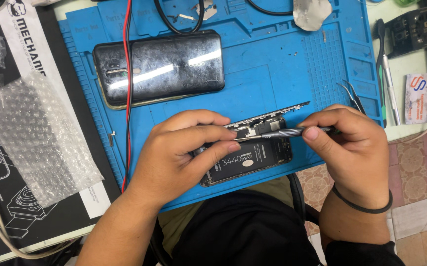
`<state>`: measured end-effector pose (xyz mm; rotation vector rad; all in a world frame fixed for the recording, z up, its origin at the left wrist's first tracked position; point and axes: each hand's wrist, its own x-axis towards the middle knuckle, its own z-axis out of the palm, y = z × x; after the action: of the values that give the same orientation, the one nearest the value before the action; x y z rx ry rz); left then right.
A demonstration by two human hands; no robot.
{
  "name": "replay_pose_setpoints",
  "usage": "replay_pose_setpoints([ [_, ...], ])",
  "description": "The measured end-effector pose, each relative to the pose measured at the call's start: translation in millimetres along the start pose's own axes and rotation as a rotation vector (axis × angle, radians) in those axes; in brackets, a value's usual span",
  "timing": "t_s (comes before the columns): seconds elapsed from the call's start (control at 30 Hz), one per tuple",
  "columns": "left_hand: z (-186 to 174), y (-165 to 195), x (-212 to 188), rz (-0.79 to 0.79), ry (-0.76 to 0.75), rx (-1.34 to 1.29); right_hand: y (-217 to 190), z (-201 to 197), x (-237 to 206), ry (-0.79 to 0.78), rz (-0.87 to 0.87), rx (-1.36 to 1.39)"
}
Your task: The person uses a screwdriver to remove screws from a disassembled smartphone, then reattaches the screen assembly and connects internal ribbon cables. They test the device by powering it on, observe the Apple logo, then reopen the phone to continue adjusting internal components.
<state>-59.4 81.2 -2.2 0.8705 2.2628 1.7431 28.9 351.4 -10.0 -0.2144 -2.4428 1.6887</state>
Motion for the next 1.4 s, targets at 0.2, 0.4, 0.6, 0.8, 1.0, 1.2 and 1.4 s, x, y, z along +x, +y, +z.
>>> replay_pose_setpoints([
  [0.2,0.0,0.8,1.2,-0.006,-0.003,-0.008,-2.2,1.0,0.8,0.008,0.01,-0.018],
  [0.4,0.2,1.8,1.4,-0.029,-0.001,-0.004,-4.9,1.7,0.2,0.006,-0.022,-0.048],
  [0.6,0.3,2.7,1.4,-0.036,0.003,-0.004,-4.4,0.1,-1.2,0.012,-0.042,-0.085],
  [0.8,0.3,1.5,1.3,-0.044,0.004,-0.014,-0.7,0.6,-1.5,-0.014,-0.041,0.031],
  [1.0,0.1,1.6,2.4,0.01,0.022,0.013,0.0,-3.2,-4.5,0.005,-0.042,0.029],
  [1.2,-0.1,0.5,0.8,-0.001,0.017,0.024,-32.3,-44.3,0.7,-0.048,-0.2,-0.388],
  [1.4,2.0,-1.3,0.6,-0.062,0.063,-0.007,-60.5,-62.7,22.2,-0.332,-0.438,-0.745],
])
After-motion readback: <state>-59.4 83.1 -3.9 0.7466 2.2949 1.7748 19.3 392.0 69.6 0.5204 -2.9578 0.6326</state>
